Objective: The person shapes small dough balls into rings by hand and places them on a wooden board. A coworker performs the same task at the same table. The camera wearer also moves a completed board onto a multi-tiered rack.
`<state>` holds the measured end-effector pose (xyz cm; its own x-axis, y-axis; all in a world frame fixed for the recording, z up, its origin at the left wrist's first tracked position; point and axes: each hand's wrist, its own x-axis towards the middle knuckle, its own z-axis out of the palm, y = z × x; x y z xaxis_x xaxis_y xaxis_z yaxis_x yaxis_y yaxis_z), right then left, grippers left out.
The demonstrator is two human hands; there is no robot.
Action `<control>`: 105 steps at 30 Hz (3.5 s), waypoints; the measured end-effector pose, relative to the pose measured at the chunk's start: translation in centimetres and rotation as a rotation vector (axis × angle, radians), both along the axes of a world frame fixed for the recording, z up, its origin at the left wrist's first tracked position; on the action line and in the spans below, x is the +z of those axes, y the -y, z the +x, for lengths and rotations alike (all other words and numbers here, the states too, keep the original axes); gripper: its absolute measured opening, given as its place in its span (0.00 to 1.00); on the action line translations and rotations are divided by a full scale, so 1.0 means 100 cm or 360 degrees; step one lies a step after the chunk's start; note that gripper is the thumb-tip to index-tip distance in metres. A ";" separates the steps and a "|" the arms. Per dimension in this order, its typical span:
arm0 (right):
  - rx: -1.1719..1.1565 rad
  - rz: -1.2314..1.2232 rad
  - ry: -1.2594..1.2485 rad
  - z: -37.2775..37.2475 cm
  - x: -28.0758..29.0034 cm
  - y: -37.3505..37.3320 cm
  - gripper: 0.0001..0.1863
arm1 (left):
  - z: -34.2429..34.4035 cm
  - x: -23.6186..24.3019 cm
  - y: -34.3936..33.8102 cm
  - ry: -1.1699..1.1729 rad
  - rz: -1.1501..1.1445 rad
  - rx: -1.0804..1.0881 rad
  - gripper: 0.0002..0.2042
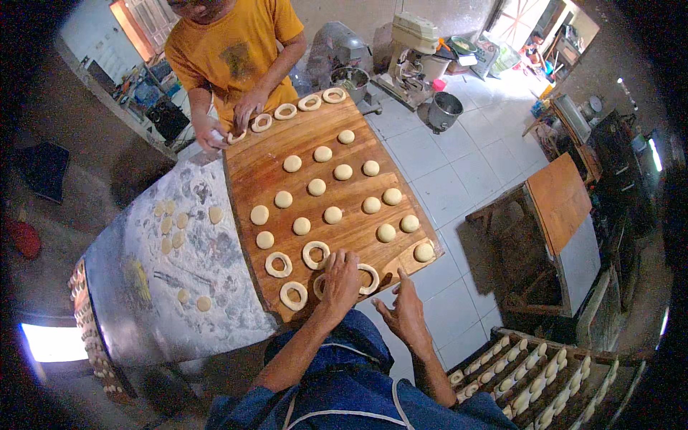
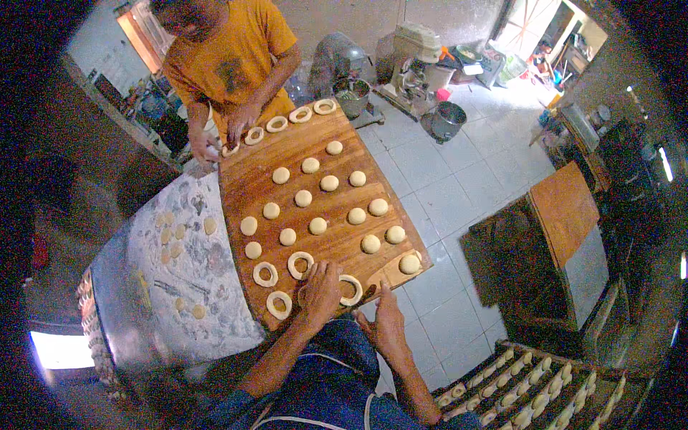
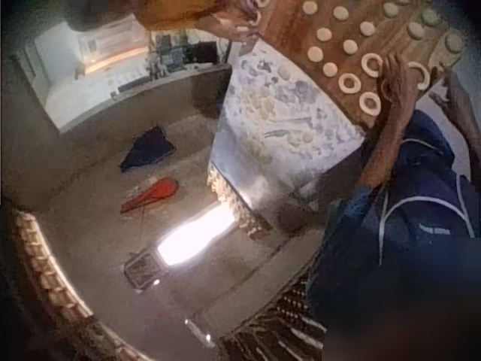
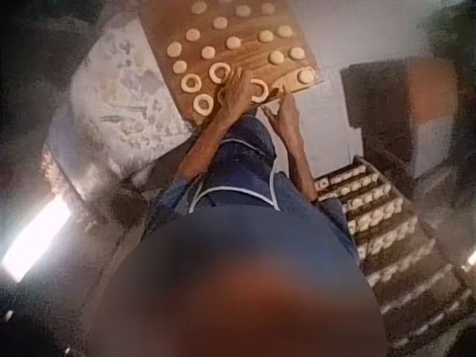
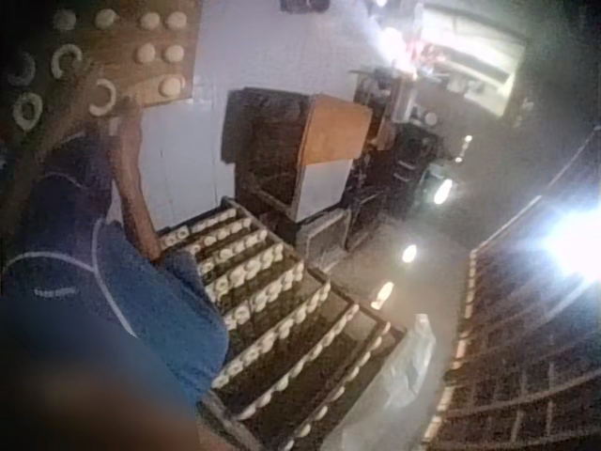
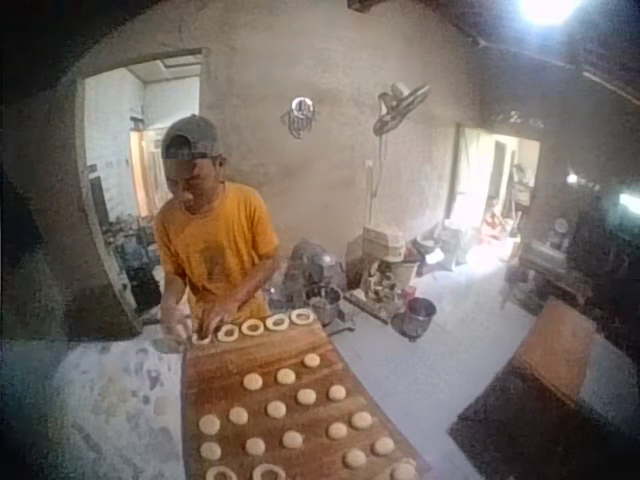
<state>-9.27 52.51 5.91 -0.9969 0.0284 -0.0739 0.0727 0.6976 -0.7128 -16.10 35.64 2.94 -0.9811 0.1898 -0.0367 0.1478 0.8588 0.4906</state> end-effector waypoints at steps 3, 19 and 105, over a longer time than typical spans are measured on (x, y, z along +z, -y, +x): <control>0.0045 0.0094 -0.0195 -0.017 0.005 -0.006 0.39 | 0.000 0.018 0.005 0.0095 0.0352 -0.0046 0.14; 0.0323 0.0129 -0.0054 -0.124 0.004 -0.006 0.11 | 0.118 0.026 0.175 -0.0396 0.0523 0.0607 0.09; 0.0716 -0.0573 0.0195 -0.082 0.021 0.104 0.22 | 0.007 -0.030 0.072 -0.1037 0.0262 0.0635 0.14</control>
<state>-17.45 42.13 8.00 -0.8886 -0.4439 -0.1160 -0.0774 0.3944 -0.9157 -15.38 28.41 -0.10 -0.7905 -0.2290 0.5681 0.1447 0.8314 0.5365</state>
